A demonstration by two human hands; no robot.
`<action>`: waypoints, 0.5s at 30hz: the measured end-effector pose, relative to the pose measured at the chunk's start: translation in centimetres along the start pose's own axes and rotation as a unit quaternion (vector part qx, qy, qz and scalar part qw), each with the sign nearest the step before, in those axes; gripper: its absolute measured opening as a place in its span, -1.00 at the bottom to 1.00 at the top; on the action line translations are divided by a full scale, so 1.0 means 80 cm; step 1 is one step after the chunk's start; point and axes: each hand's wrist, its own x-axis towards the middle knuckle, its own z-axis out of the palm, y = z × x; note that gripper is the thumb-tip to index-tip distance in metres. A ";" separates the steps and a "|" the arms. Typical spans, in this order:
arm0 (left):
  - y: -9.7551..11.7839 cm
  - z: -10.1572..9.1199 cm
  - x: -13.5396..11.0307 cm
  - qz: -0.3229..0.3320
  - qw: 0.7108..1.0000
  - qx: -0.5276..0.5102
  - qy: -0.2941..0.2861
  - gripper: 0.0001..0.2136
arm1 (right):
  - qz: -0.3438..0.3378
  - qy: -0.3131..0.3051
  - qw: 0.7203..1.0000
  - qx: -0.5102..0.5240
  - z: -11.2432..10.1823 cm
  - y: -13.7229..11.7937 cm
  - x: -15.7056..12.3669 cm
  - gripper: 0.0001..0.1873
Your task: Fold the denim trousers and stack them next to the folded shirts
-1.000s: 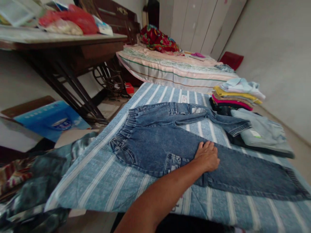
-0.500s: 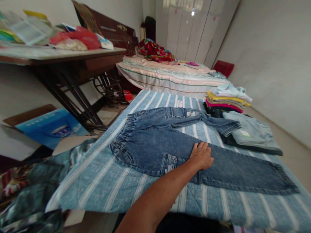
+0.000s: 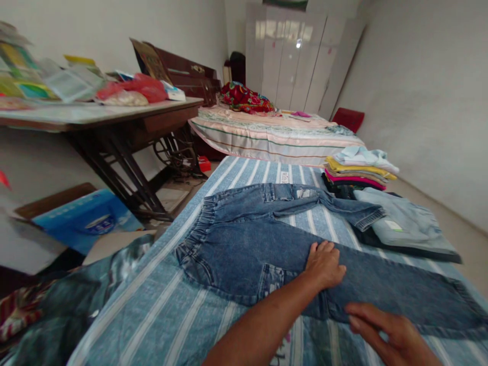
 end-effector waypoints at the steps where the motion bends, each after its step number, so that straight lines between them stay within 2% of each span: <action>1: 0.001 -0.006 0.002 -0.007 1.000 -0.005 0.003 -0.62 | -0.008 0.004 1.000 0.003 0.003 0.001 0.017 -0.80; 4: -0.006 -0.036 0.002 -0.011 1.000 0.000 -0.002 -0.70 | -0.037 0.100 0.994 -0.013 0.013 0.000 0.063 -0.79; 6: -0.023 -0.064 -0.007 -0.007 1.000 0.009 -0.006 -0.74 | -0.059 0.130 0.990 -0.022 0.022 -0.003 0.086 -0.80; 9: -0.067 -0.110 -0.037 -0.027 0.999 0.040 0.014 -0.74 | -0.077 0.106 0.991 -0.019 0.039 -0.012 0.113 -0.79; 11: -0.101 -0.135 -0.061 -0.064 0.992 0.093 0.053 -0.76 | -0.088 0.066 0.994 -0.009 0.053 -0.022 0.131 -0.77; 15: -0.157 -0.159 -0.097 -0.113 0.970 0.184 0.114 -0.80 | -0.105 -0.010 0.994 -0.002 0.078 -0.046 0.185 -0.74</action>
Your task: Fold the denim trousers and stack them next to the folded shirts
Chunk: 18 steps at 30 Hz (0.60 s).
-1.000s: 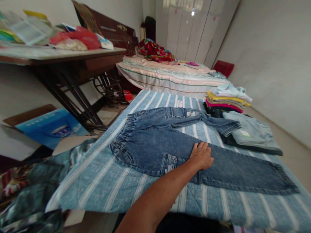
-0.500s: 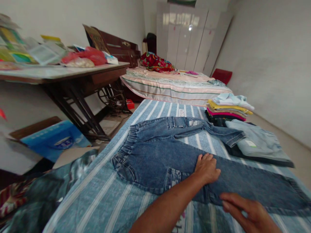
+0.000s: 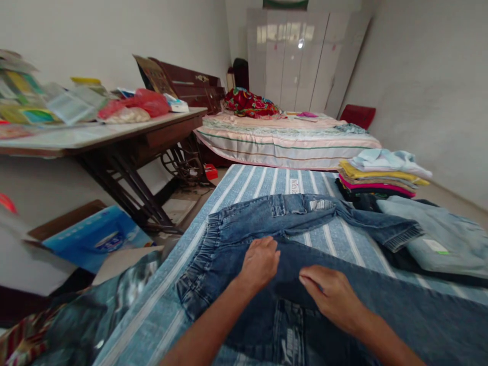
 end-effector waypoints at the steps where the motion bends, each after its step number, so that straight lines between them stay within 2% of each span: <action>1: -0.011 0.003 -0.003 -0.004 1.000 0.016 0.010 -0.80 | -0.003 -0.008 1.000 -0.004 0.004 -0.001 0.019 -0.74; 4: -0.029 0.019 -0.010 -0.012 0.998 0.041 0.040 -0.77 | -0.007 -0.013 0.999 -0.033 0.011 0.003 0.085 -0.74; 10: -0.042 0.058 -0.025 -0.012 0.993 0.059 0.099 -0.70 | 0.034 -0.051 0.985 -0.162 0.016 0.033 0.234 -0.75; 14: -0.045 0.067 -0.029 -0.011 0.991 0.067 0.112 -0.68 | 0.045 -0.075 0.980 -0.179 0.030 0.061 0.321 -0.73; 18: -0.046 0.071 -0.030 -0.013 0.991 0.072 0.110 -0.65 | 0.050 -0.150 0.973 -0.166 0.044 0.088 0.384 -0.67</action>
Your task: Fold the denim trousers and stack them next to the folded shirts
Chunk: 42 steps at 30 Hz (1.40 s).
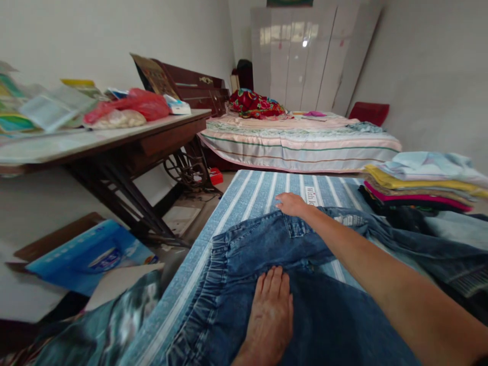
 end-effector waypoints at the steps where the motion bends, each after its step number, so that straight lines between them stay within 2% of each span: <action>1: 0.000 0.001 0.000 0.000 1.000 0.001 -0.002 -0.65 | -0.008 -0.027 1.000 0.006 0.000 0.004 0.012 -0.68; 4: 0.000 0.001 0.001 0.002 1.000 0.006 -0.006 -0.65 | -0.041 -0.111 0.993 0.028 0.002 0.015 0.038 -0.70; 7: 0.000 -0.001 0.003 0.004 1.000 0.009 -0.010 -0.65 | -0.072 -0.182 0.980 0.042 0.003 0.020 0.048 -0.71; 11: 0.003 -0.004 0.006 -0.010 1.000 0.004 -0.025 -0.64 | -0.103 -0.231 0.967 0.028 0.005 0.016 0.048 -0.75; 14: 0.004 -0.005 0.007 -0.017 0.999 0.002 -0.042 -0.63 | -0.118 -0.214 0.970 -0.008 0.003 0.004 0.044 -0.79; 17: 0.006 -0.004 0.008 -0.019 0.998 0.004 -0.054 -0.63 | -0.133 -0.143 0.980 -0.051 -0.005 -0.009 0.038 -0.82; 20: 0.006 -0.003 0.010 -0.013 0.998 0.007 -0.063 -0.62 | -0.143 -0.070 0.983 -0.087 -0.011 -0.020 0.030 -0.76; 26: 0.004 -0.005 0.011 -0.007 0.998 0.007 -0.070 -0.62 | -0.140 -0.007 0.981 -0.133 -0.004 -0.025 0.023 -0.67; 32: 0.005 -0.007 0.011 -0.010 0.997 0.012 -0.081 -0.62 | -0.133 0.012 0.983 -0.130 0.007 -0.034 0.023 -0.69; 35: 0.005 -0.005 0.011 -0.008 0.996 0.017 -0.082 -0.61 | -0.134 0.020 0.985 -0.104 0.001 -0.037 0.022 -0.68; 38: 0.005 -0.004 0.011 -0.013 0.996 0.020 -0.082 -0.60 | -0.132 -0.005 0.989 -0.068 -0.007 -0.032 0.031 -0.70; 42: 0.006 -0.003 0.010 -0.014 0.996 0.024 -0.084 -0.59 | -0.101 -0.063 0.993 -0.018 -0.009 -0.013 0.049 -0.41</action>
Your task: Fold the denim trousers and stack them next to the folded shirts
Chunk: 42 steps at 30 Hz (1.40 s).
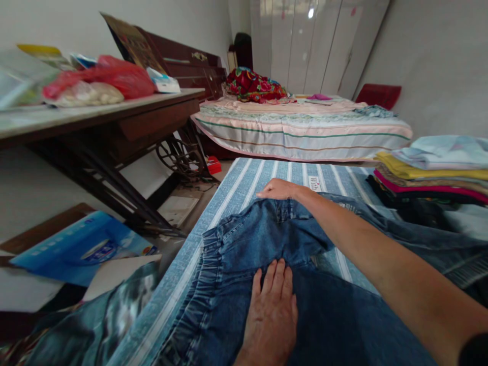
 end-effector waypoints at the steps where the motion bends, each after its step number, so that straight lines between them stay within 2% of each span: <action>1: 0.000 0.000 0.000 0.000 1.000 0.001 0.000 -0.58 | 0.013 -0.009 1.000 0.011 0.001 0.006 0.002 -0.34; 4: 0.000 0.003 -0.002 -0.009 1.000 0.004 -0.004 -0.58 | 0.034 -0.037 0.998 0.031 0.001 0.016 0.005 -0.28; 8: 0.002 0.004 -0.003 -0.025 1.000 0.000 -0.013 -0.59 | -0.001 -0.064 0.998 0.026 -0.002 0.012 0.004 -0.45; 11: 0.003 0.002 -0.001 -0.027 0.999 -0.009 -0.021 -0.60 | -0.001 -0.020 1.000 -0.014 0.002 0.004 0.005 -0.49; 14: 0.003 0.001 0.002 -0.025 0.999 -0.017 -0.032 -0.60 | 0.026 0.032 0.997 -0.059 0.021 -0.003 0.007 -0.44; 18: 0.004 -0.001 0.003 -0.030 0.998 -0.024 -0.045 -0.60 | 0.040 0.036 0.994 -0.093 0.048 -0.008 0.007 -0.46; 20: 0.004 -0.001 0.003 -0.031 0.998 -0.029 -0.051 -0.59 | 0.038 0.030 0.994 -0.096 0.050 -0.009 0.008 -0.46; 24: 0.003 -0.002 0.005 -0.036 0.997 -0.035 -0.059 -0.60 | 0.006 -0.003 0.997 -0.076 0.036 -0.018 0.017 -0.45; 28: 0.002 -0.003 0.004 -0.034 0.996 -0.039 -0.069 -0.60 | -0.039 -0.044 0.996 -0.065 0.025 -0.045 0.034 -0.46; 32: 0.002 -0.004 0.002 -0.035 0.997 -0.035 -0.066 -0.59 | -0.076 -0.079 0.991 -0.076 0.027 -0.066 0.046 -0.57; 38: 0.003 -0.004 0.002 -0.029 0.998 -0.028 -0.057 -0.59 | -0.081 0.015 0.992 -0.095 0.043 -0.070 0.035 -0.64; 42: 0.003 -0.003 0.004 -0.030 0.998 -0.023 -0.056 -0.59 | -0.066 0.039 0.993 -0.091 0.060 -0.072 0.023 -0.60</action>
